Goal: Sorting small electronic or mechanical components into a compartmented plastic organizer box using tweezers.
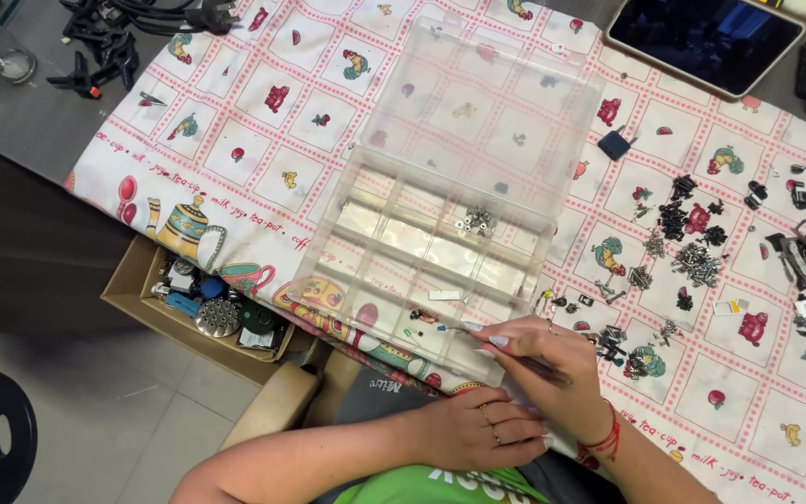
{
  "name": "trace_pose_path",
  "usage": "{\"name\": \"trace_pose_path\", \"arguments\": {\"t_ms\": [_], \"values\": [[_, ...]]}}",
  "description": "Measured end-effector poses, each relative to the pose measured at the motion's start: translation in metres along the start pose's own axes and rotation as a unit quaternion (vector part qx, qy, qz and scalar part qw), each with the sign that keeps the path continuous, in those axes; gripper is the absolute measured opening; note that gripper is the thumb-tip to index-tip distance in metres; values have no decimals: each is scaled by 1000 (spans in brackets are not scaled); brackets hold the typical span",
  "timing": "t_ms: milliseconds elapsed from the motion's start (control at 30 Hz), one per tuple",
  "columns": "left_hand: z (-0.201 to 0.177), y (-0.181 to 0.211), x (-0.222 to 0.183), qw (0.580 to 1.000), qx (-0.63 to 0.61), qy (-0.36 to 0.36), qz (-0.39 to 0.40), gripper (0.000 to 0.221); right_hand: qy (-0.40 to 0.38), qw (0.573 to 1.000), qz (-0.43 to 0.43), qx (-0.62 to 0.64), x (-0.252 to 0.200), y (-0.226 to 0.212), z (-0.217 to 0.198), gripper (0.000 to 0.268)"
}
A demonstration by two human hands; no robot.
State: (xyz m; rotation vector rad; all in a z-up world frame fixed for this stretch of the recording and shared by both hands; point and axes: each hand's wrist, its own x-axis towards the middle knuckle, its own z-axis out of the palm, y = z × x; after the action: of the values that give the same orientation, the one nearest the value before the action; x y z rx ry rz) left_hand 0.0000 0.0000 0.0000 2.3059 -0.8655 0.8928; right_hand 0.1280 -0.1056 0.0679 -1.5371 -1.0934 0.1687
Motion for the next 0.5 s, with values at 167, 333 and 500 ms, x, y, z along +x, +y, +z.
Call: {"name": "trace_pose_path", "arguments": {"t_ms": [167, 333, 500], "values": [[2, -1, -1, 1000, -14, 3, 2, 14, 27, 997, 47, 63, -11, 13, -2, 18], [-2, 0, -1, 1000, 6, -29, -2, 15, 43, 972, 128, 194, -1, 16, -30, 16], [-4, -1, 1, 1000, -1, -23, -3, 16, 112, 963, 226, 91, 5, 49, -82, 13]]}}
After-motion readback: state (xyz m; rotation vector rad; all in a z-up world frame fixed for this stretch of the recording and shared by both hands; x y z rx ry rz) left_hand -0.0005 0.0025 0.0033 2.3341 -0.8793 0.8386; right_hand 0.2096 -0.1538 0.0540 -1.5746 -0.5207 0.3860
